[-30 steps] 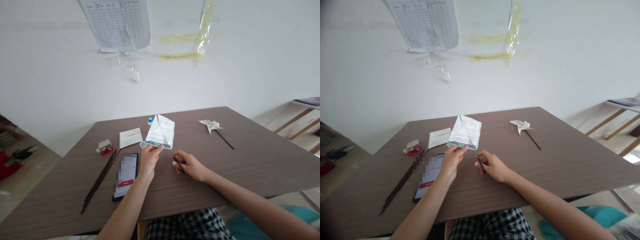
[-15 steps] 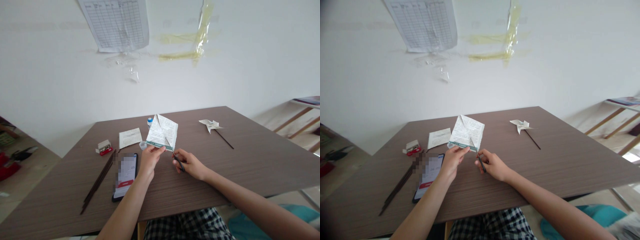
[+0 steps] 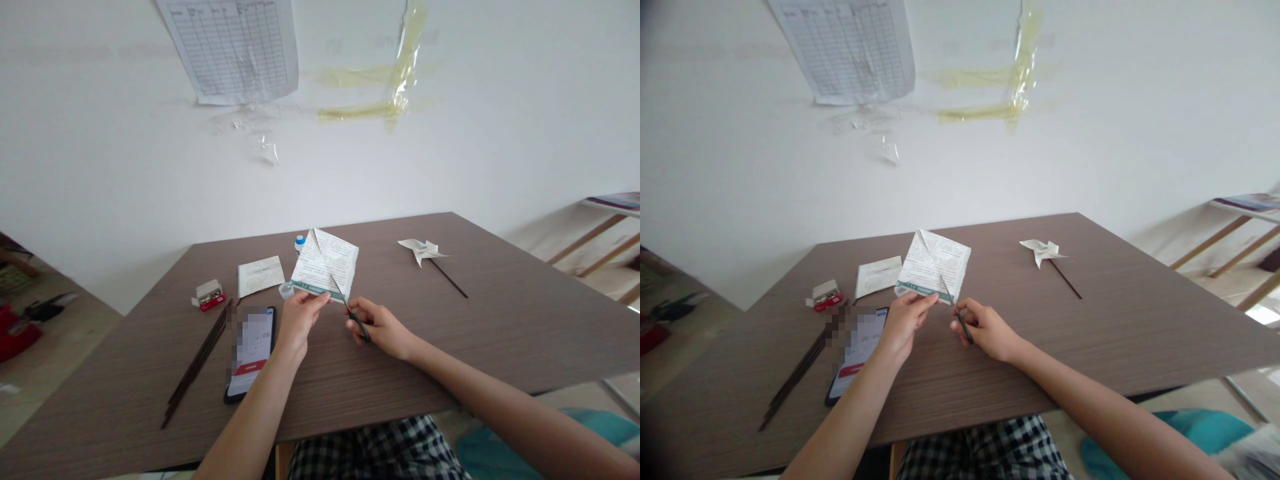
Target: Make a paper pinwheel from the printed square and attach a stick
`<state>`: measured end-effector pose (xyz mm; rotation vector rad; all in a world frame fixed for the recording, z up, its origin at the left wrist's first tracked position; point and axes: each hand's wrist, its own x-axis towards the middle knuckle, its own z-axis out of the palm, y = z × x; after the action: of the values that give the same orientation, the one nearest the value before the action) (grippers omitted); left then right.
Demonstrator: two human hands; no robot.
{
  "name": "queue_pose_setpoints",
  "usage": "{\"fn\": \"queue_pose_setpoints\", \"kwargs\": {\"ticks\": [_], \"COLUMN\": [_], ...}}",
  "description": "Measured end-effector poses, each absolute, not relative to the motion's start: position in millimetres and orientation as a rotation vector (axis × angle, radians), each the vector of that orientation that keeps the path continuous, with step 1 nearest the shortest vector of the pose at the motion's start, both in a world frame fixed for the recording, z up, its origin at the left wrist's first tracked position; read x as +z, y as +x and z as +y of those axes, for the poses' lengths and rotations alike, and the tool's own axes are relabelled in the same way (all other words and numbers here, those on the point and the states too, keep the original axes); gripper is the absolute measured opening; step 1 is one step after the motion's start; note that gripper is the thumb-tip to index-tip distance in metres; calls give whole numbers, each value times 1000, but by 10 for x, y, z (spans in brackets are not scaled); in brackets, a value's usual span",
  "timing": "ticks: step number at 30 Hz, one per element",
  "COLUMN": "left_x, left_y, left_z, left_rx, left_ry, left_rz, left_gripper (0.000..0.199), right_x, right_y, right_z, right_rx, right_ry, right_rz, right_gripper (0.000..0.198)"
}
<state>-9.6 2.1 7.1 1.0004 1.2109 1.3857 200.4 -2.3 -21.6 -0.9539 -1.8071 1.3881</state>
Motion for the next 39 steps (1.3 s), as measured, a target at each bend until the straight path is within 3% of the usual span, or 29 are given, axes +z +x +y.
{"fn": "queue_pose_setpoints", "kwargs": {"ticks": [19,39], "left_x": [35,71], "left_y": [-120,-117], "left_z": [28,19], "left_rx": [1380,1393], "left_ry": [1004,987], "left_rz": [1185,1208], "left_gripper": [38,50], "right_x": [-245,-260], "right_y": [2026,2039], "right_z": [-11,25], "right_rx": [1352,1406], "right_ry": [-999,-905], "right_rz": [-1800,-1802], "right_gripper": [48,55]}}
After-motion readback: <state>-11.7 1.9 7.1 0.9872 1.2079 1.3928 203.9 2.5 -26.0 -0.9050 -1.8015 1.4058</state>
